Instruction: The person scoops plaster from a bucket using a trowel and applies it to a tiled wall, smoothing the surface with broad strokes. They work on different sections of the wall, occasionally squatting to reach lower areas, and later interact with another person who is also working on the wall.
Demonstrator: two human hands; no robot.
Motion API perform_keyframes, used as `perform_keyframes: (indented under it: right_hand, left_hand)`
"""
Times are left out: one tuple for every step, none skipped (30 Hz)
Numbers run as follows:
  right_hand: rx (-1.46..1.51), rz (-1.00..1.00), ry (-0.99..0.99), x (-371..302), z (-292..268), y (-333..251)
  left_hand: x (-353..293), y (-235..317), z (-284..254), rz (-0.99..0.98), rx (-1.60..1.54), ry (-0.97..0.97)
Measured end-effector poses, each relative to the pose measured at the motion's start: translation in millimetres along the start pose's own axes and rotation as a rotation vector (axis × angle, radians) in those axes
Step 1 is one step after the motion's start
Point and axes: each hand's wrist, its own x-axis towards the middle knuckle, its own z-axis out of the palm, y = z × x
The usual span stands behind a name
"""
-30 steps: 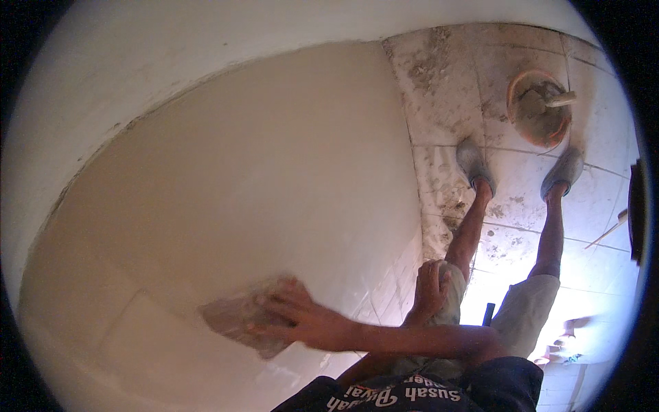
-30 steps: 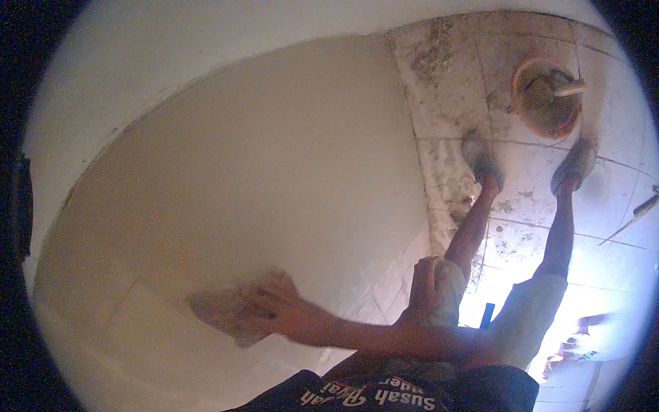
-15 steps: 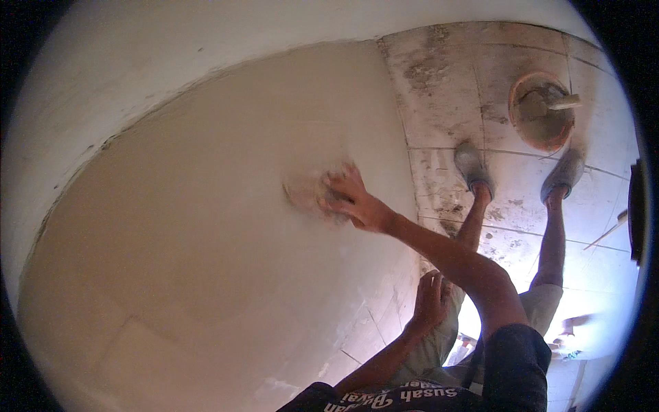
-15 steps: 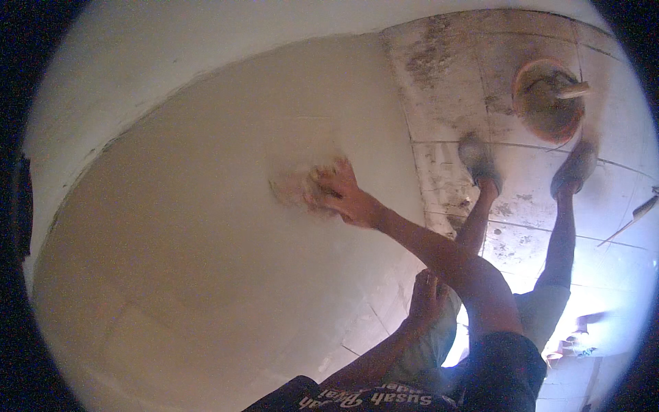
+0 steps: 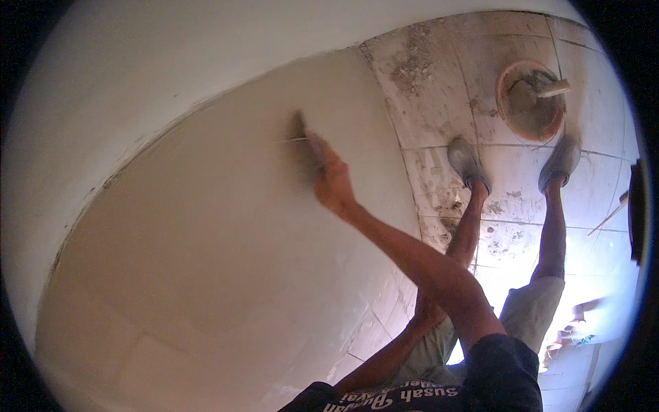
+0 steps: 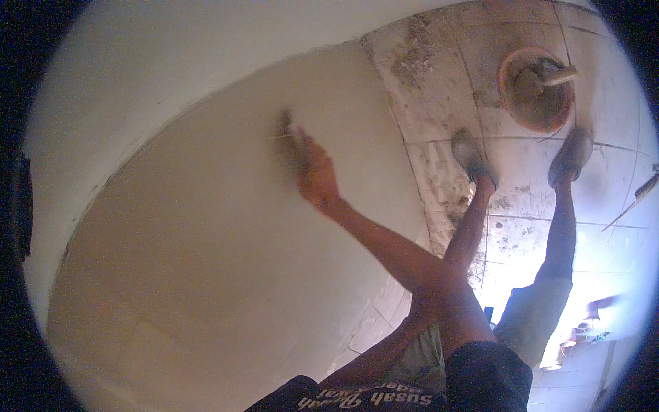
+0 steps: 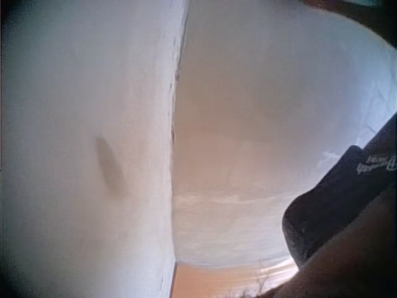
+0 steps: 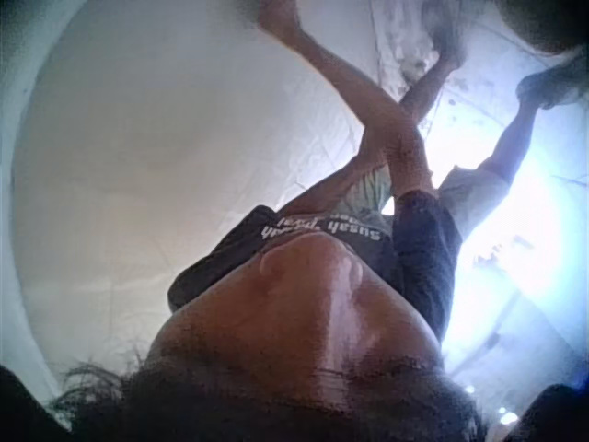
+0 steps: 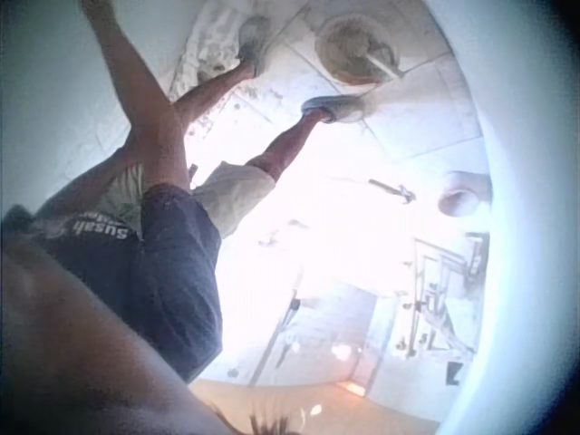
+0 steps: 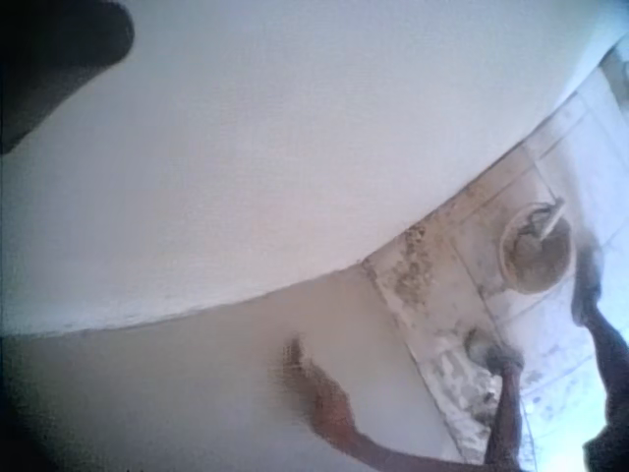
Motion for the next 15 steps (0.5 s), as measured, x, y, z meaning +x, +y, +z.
perform_keyframes:
  right_hand:
    - [-0.076, -0.111, 0.03, -5, 7, -7]
    - [0.019, -0.099, -0.026, -10, 8, -35]
    - [0.115, -0.087, -0.081, -16, 5, -69]
    - [0.093, -0.091, -0.148, -22, 4, -82]
    - [0.072, -0.094, -0.218, -31, 3, -93]
    - [0.052, -0.107, -0.325, -43, -2, -108]
    - [0.032, -0.124, -0.426, -54, -9, -119]
    - [0.014, -0.186, -0.526, -63, -16, -126]
    - [-0.006, -0.257, -0.618, -68, -24, -131]
    - [-0.028, -0.328, -0.709, -72, -32, -130]
    - [-0.016, -0.339, -0.782, -74, -40, -124]
    - [0.04, -0.33, -0.746, -71, -47, -116]
    - [0.097, -0.315, -0.715, -68, -56, -107]
    - [0.153, -0.297, -0.684, -66, -61, -99]
    - [0.238, -0.257, -0.628, -62, -65, -94]
  left_hand:
    - [3, -1, 1, 0.001, -0.023, -0.022]
    - [6, -2, 1, -0.005, -0.035, -0.028]
    - [9, -1, 1, -0.009, -0.048, -0.034]
    - [15, 1, -4, 0.003, -0.043, -0.046]
    - [20, 4, -7, 0.013, -0.041, -0.053]
    - [24, 7, -10, 0.012, -0.041, -0.05]
    - [30, 8, -13, 0.015, -0.039, -0.05]
    - [33, 12, -14, 0.018, -0.042, -0.052]
    - [37, 14, -17, 0.027, -0.044, -0.055]
    - [40, 15, -17, 0.038, -0.047, -0.058]
    - [43, 16, -18, 0.049, -0.052, -0.061]
    - [46, 17, -18, 0.057, -0.054, -0.057]
    - [48, 17, -15, 0.063, -0.056, -0.051]
    - [50, 17, -14, 0.067, -0.055, -0.039]
    - [51, 16, -14, 0.079, -0.048, -0.036]
